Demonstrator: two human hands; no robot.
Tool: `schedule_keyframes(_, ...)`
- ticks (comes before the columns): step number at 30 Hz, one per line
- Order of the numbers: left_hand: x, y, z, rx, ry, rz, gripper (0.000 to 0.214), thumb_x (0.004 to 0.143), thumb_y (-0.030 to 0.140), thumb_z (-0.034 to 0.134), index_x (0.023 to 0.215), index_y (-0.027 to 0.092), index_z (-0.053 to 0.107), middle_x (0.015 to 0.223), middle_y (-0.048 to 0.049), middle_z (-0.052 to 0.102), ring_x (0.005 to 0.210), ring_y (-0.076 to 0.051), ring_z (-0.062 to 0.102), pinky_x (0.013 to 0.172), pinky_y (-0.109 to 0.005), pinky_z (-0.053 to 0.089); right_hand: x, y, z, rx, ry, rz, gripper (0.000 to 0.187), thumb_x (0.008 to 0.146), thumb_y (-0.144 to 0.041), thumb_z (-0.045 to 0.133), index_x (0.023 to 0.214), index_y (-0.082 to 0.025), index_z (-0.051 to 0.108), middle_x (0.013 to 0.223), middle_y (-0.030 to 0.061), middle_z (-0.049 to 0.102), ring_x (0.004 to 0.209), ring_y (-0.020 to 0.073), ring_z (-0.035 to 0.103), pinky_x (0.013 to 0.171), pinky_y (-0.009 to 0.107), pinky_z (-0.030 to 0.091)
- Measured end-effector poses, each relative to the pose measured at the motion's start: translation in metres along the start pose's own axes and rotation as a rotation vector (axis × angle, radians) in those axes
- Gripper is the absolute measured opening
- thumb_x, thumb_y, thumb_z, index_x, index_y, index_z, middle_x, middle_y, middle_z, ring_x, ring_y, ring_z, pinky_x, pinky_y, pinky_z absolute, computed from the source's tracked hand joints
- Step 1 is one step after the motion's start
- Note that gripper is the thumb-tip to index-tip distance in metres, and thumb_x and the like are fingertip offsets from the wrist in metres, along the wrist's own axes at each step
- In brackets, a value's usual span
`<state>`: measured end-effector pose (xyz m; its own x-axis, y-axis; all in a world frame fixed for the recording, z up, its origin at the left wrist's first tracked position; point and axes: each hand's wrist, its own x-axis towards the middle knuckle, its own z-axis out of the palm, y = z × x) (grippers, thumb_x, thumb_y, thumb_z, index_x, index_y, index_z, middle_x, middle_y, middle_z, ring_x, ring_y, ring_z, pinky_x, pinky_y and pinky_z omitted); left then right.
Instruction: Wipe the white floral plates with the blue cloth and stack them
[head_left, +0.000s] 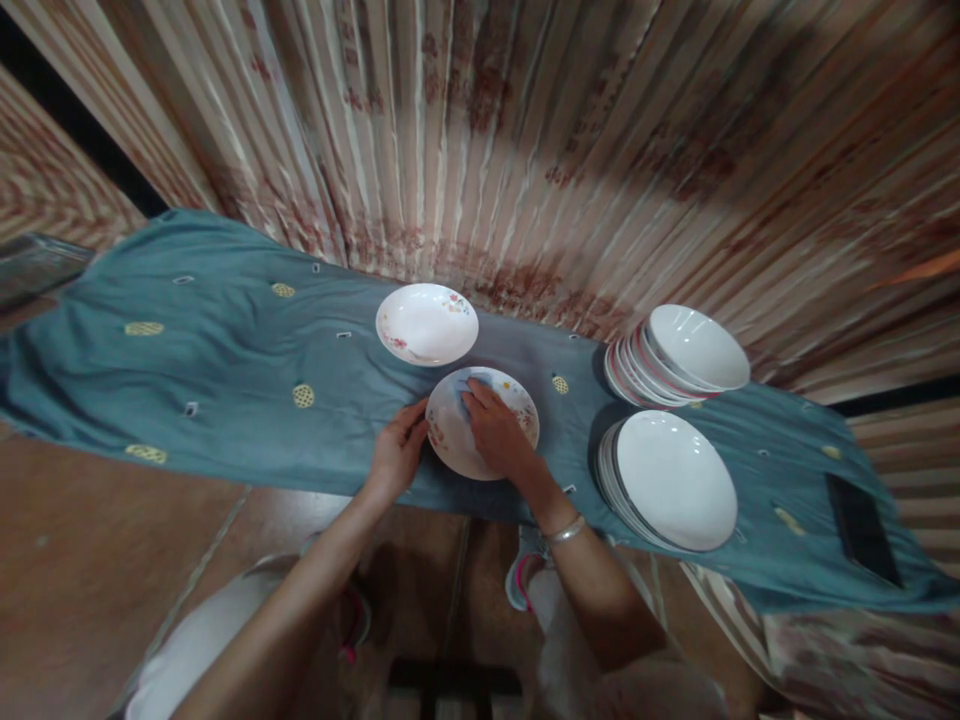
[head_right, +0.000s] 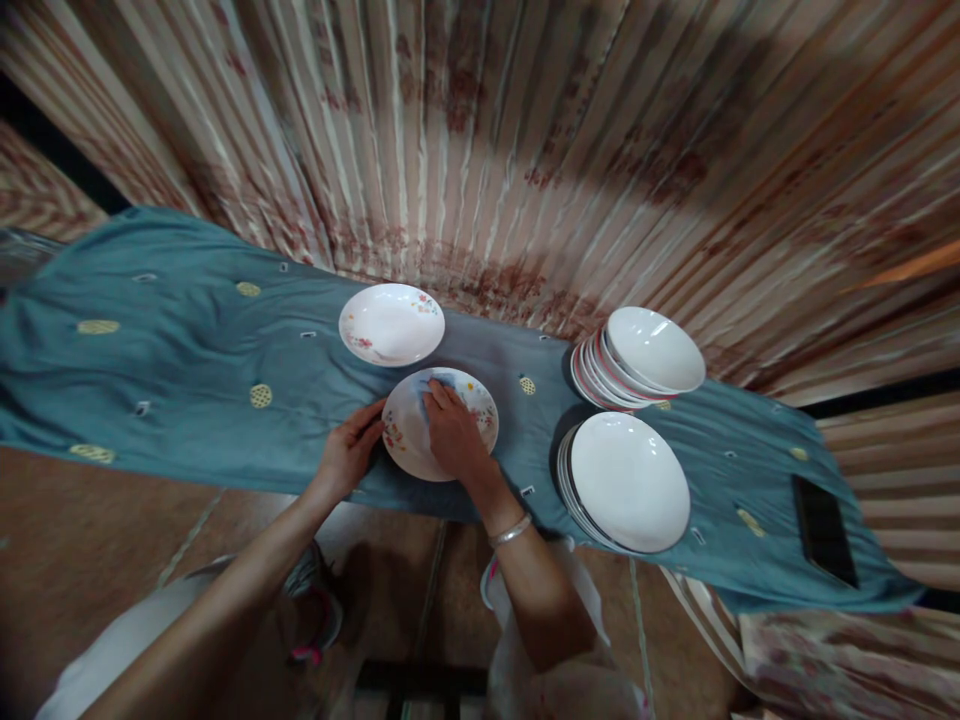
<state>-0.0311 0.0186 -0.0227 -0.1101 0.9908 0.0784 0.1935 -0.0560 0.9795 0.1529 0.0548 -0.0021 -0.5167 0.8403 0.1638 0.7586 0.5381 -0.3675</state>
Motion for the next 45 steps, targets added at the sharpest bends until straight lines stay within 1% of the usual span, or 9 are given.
schedule_keyframes(3, 0.000, 0.000, 0.000, 0.010, -0.003, -0.006, 0.039, 0.083, 0.033, 0.057, 0.115, 0.018, 0.074, 0.120, -0.0102, 0.074, 0.113, -0.026, 0.066, 0.107, -0.044, 0.048, 0.000, -0.006, 0.001, 0.072, -0.033, -0.046, 0.054, 0.086, 0.001, 0.040, 0.137, -0.007, 0.057, 0.149, 0.0201, 0.051, 0.141, 0.0264, 0.044, 0.121, 0.048, 0.036)
schedule_keyframes(7, 0.001, -0.001, 0.001, 0.014, 0.010, -0.005, 0.039, 0.083, 0.035, 0.056, 0.114, 0.019, 0.074, 0.118, -0.0091, 0.075, 0.112, -0.026, 0.066, 0.106, -0.043, 0.048, -0.004, -0.017, -0.002, 0.145, -0.068, -0.123, 0.043, 0.091, -0.005, 0.043, 0.129, -0.009, 0.063, 0.144, 0.0175, 0.057, 0.137, 0.0241, 0.049, 0.119, 0.044, 0.040)
schedule_keyframes(14, 0.001, -0.003, 0.001, 0.009, 0.018, -0.008, 0.039, 0.081, 0.035, 0.057, 0.112, 0.019, 0.075, 0.117, -0.0080, 0.075, 0.111, -0.026, 0.066, 0.106, -0.043, 0.048, -0.022, -0.025, -0.017, 0.254, -0.115, -0.165, 0.033, 0.094, -0.007, 0.051, 0.118, -0.015, 0.072, 0.132, 0.0106, 0.068, 0.127, 0.0194, 0.060, 0.115, 0.035, 0.044)
schedule_keyframes(19, 0.001, 0.001, -0.001, 0.017, 0.005, -0.011, 0.039, 0.081, 0.034, 0.057, 0.113, 0.019, 0.075, 0.118, -0.0081, 0.075, 0.111, -0.026, 0.067, 0.105, -0.042, 0.049, -0.036, -0.019, -0.030, 0.302, -0.185, -0.120, 0.028, 0.090, -0.006, 0.056, 0.105, -0.017, 0.077, 0.124, 0.0090, 0.072, 0.119, 0.0187, 0.066, 0.108, 0.035, 0.050)
schedule_keyframes(24, 0.001, 0.003, 0.000, 0.004, 0.009, -0.001, 0.040, 0.081, 0.036, 0.057, 0.113, 0.018, 0.074, 0.118, -0.0102, 0.075, 0.112, -0.027, 0.067, 0.105, -0.044, 0.049, -0.043, -0.011, -0.042, 0.250, -0.236, -0.014, 0.030, 0.084, -0.002, 0.055, 0.088, -0.021, 0.078, 0.112, 0.0040, 0.076, 0.110, 0.0173, 0.069, 0.101, 0.031, 0.053)
schedule_keyframes(27, 0.001, 0.002, 0.000, 0.000, 0.009, -0.002, 0.040, 0.081, 0.036, 0.058, 0.113, 0.018, 0.074, 0.119, -0.0101, 0.074, 0.112, -0.027, 0.066, 0.106, -0.045, 0.048, -0.045, -0.006, -0.046, 0.216, -0.243, 0.026, 0.028, 0.081, -0.002, 0.055, 0.079, -0.020, 0.076, 0.105, 0.0038, 0.077, 0.103, 0.0179, 0.071, 0.096, 0.031, 0.053)
schedule_keyframes(35, 0.002, 0.000, 0.000, -0.008, 0.009, -0.007, 0.039, 0.081, 0.036, 0.059, 0.112, 0.019, 0.075, 0.119, -0.0090, 0.075, 0.113, -0.026, 0.066, 0.106, -0.044, 0.048, -0.048, 0.006, -0.044, 0.072, -0.178, 0.113, 0.023, 0.081, -0.004, 0.054, 0.072, -0.020, 0.069, 0.091, 0.0036, 0.075, 0.095, 0.0187, 0.069, 0.089, 0.031, 0.053)
schedule_keyframes(41, 0.002, -0.001, 0.000, -0.016, 0.011, -0.003, 0.038, 0.082, 0.037, 0.059, 0.113, 0.020, 0.075, 0.119, -0.0083, 0.075, 0.113, -0.027, 0.066, 0.107, -0.045, 0.048, -0.047, 0.013, -0.036, -0.034, 0.001, 0.132, 0.027, 0.084, -0.003, 0.049, 0.085, -0.020, 0.071, 0.103, 0.0088, 0.074, 0.104, 0.0217, 0.066, 0.098, 0.038, 0.052)
schedule_keyframes(45, 0.001, 0.000, 0.000, -0.015, 0.005, -0.008, 0.039, 0.082, 0.037, 0.059, 0.113, 0.020, 0.074, 0.119, -0.0096, 0.074, 0.113, -0.027, 0.066, 0.106, -0.045, 0.048, -0.044, 0.016, -0.032, -0.064, 0.053, 0.116, 0.031, 0.089, -0.003, 0.045, 0.095, -0.019, 0.071, 0.109, 0.0101, 0.072, 0.110, 0.0227, 0.065, 0.104, 0.041, 0.050)
